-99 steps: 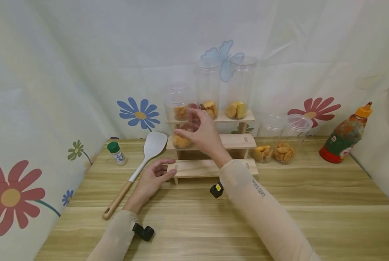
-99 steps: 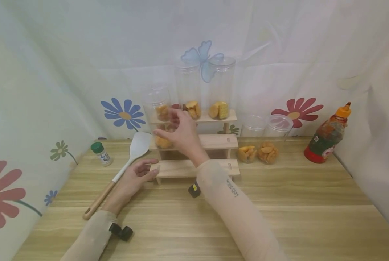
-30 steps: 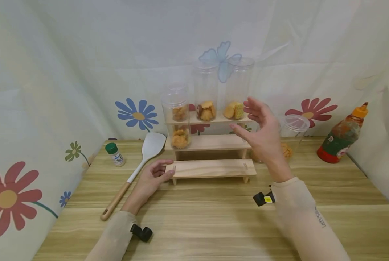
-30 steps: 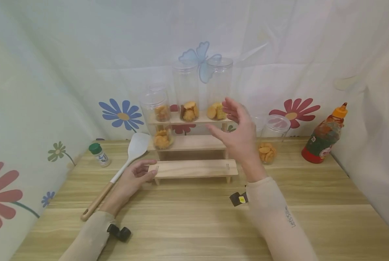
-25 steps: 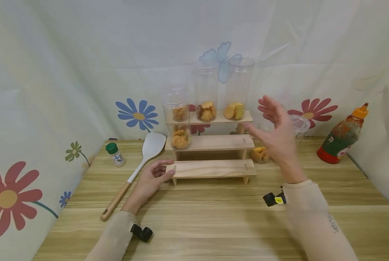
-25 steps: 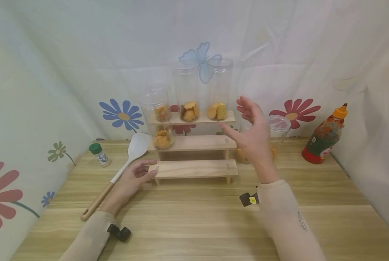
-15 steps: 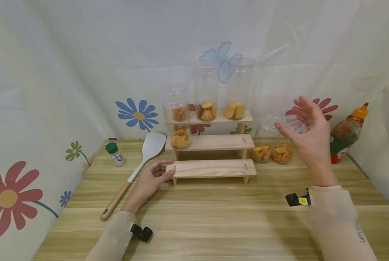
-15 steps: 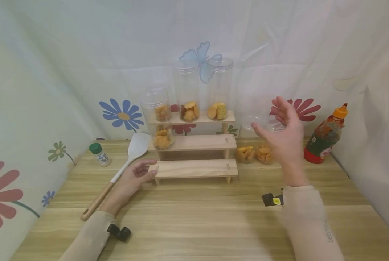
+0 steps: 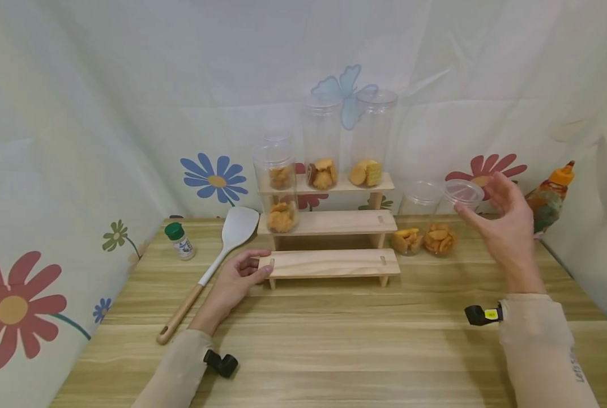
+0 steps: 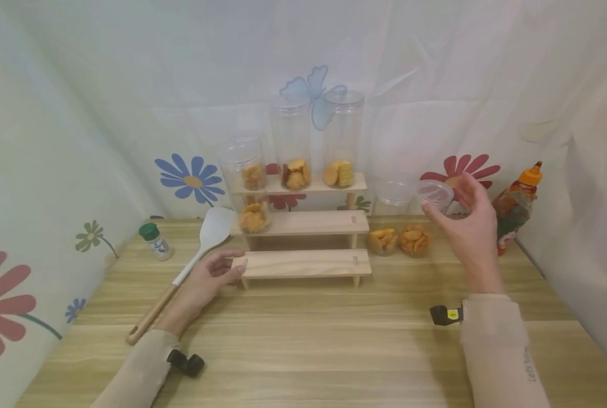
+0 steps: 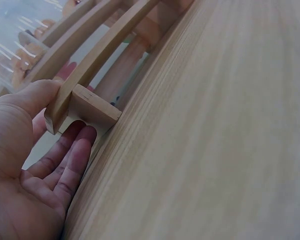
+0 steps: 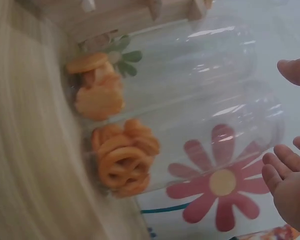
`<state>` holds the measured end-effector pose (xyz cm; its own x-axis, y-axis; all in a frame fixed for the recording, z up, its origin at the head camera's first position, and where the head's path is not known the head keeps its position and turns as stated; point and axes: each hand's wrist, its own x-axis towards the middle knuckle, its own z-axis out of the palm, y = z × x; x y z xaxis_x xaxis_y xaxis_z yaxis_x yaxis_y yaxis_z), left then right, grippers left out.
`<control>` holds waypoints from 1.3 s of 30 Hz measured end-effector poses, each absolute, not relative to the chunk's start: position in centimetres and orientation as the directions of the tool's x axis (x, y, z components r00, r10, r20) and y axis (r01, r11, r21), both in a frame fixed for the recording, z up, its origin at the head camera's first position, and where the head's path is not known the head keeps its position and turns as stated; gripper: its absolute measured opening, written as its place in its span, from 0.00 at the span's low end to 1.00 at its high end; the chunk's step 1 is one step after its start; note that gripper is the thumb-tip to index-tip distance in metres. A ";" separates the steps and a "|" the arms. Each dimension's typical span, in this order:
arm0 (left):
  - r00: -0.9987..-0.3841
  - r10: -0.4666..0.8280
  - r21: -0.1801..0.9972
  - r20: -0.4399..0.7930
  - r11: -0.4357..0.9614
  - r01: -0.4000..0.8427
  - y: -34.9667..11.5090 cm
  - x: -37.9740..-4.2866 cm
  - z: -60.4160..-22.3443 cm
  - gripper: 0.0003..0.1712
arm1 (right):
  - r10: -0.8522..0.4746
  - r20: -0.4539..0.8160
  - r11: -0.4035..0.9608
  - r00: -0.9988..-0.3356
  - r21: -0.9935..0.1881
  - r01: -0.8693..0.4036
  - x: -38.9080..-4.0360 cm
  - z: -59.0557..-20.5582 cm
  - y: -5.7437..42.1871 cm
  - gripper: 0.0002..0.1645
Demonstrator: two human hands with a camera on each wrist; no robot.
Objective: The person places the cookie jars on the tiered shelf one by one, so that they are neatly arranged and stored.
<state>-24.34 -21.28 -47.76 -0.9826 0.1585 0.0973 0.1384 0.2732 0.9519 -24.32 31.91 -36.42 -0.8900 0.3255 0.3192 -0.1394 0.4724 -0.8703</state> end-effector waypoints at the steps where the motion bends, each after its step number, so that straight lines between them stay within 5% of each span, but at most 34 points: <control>1: -0.983 0.158 0.951 0.096 0.275 0.137 -21.3 -24.4 -47.8 0.25 | 0.322 0.310 0.468 -0.894 -0.873 -0.135 -24.5 -36.8 32.1 0.56; 39: -0.980 0.168 0.953 0.110 0.262 0.152 -21.5 -24.5 -47.9 0.24 | 0.197 0.239 0.467 -0.951 -0.876 -0.123 -27.4 -43.4 32.9 0.48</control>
